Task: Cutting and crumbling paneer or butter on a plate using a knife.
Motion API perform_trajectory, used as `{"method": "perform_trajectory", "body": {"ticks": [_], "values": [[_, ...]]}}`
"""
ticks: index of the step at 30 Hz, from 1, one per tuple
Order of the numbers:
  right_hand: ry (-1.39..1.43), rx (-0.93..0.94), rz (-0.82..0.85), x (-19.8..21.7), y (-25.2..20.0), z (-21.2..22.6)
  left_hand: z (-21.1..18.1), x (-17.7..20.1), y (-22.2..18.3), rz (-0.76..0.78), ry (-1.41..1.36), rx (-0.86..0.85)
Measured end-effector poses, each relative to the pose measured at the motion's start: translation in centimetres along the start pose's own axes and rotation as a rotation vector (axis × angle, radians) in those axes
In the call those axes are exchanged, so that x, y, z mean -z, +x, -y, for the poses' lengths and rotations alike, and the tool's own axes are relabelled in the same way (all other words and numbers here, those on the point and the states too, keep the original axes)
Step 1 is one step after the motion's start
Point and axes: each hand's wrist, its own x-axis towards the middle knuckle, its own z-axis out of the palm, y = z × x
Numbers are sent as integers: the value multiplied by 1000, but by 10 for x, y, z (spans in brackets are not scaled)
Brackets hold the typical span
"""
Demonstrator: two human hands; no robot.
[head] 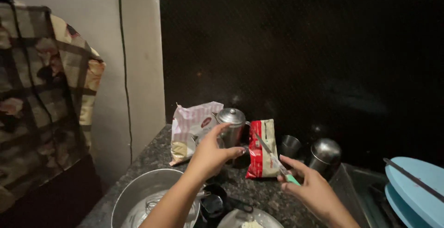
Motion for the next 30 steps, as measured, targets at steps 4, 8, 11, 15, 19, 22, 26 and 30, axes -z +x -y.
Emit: {"method": "perform_trajectory", "body": {"ticks": [4, 8, 11, 15, 19, 22, 26, 30], "values": [[-152, 16, -86, -17, 11, 34, 28, -8, 23, -9, -59, 38], [-148, 171, -147, -36, 34, 34, 55, -10, 47, -24, -217, 155], [-376, 40, -203, -63, 26, 52, 80, -6, 64, -25, -372, 39], [-378, 86, -85, -91, 66, -2, 74, 7, 50, 67, -557, 97], [-336, 168, -2, -108, 78, -32, 75, 14, 34, 9, -480, 326], [-426, -31, 46, -114, 68, -31, 83, 11, 23, -3, -487, 392], [-487, 4, 82, -125, 85, -63, 74, 5, 3, -24, -523, 502], [-609, 122, 79, -144, 73, -54, 124, -17, 11, -9, -643, 445]]}}
